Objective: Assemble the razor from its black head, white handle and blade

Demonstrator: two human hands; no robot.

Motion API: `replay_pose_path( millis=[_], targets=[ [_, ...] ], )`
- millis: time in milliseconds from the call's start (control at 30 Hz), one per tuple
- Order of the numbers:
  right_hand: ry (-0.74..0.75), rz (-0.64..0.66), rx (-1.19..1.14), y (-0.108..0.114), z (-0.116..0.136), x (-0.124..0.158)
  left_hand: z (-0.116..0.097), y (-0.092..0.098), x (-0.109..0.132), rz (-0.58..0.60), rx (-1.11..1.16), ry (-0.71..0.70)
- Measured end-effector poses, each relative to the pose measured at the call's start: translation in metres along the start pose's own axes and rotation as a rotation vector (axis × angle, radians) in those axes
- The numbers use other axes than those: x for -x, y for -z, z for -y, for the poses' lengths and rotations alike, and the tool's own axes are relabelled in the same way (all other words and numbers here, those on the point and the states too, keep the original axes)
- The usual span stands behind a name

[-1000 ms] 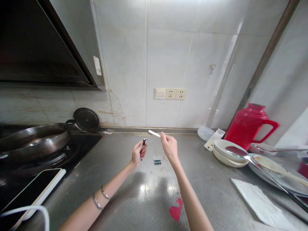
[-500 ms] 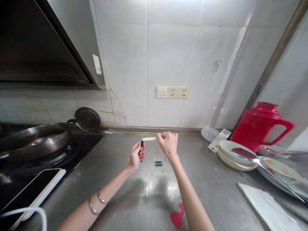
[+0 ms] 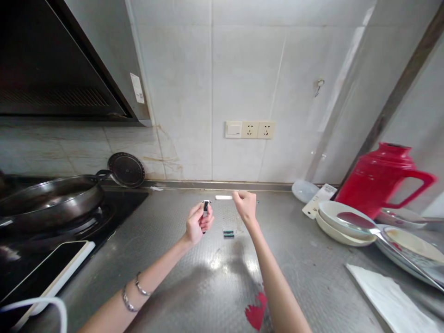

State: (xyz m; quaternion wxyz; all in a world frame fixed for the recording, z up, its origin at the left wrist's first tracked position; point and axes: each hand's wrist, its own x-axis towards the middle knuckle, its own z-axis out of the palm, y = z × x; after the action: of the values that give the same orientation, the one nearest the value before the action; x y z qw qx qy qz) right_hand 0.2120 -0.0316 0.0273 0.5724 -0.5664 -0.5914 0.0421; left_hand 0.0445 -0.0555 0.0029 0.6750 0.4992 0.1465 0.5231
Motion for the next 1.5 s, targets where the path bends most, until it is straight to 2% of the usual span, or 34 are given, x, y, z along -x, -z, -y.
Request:
replay_pose_path(
  millis=[133,267,400,467,667,767,900,1067,1233,1400,1500],
  targets=[
    [-0.126,0.003,-0.107,0.0,-0.006,-0.003,-0.003,0.003,-0.005,0.054,-0.069,0.051],
    [-0.124,0.026,-0.098,0.0,0.001,-0.003,-0.005,0.006,-0.009,-0.021,-0.29,0.041],
    [-0.099,0.009,-0.05,0.001,0.002,-0.003,-0.008,0.007,-0.013,-0.006,-0.404,0.016],
    [-0.079,-0.029,-0.001,0.002,-0.001,-0.003,-0.008,0.008,-0.014,0.0,-0.379,0.02],
    [0.023,-0.108,0.114,-0.002,0.006,0.0,0.0,0.011,-0.01,-0.026,-0.1,0.201],
    [0.112,-0.113,0.158,-0.008,0.01,0.003,0.002,0.008,-0.005,0.001,-0.002,0.23],
    [0.114,-0.122,0.191,-0.009,0.004,0.005,-0.001,0.006,-0.003,0.057,0.078,0.229],
    [0.12,-0.133,0.174,-0.008,0.003,0.004,0.0,0.005,-0.004,0.028,0.024,0.214],
    [0.143,-0.116,0.146,-0.014,0.002,0.007,0.001,0.004,-0.003,0.061,-0.001,0.182],
    [0.146,-0.134,0.136,-0.014,0.004,0.007,0.004,0.008,-0.005,-0.03,-0.086,0.155],
    [0.182,-0.133,0.153,-0.014,0.009,0.007,0.008,0.01,-0.006,-0.04,-0.175,0.141]
  ],
)
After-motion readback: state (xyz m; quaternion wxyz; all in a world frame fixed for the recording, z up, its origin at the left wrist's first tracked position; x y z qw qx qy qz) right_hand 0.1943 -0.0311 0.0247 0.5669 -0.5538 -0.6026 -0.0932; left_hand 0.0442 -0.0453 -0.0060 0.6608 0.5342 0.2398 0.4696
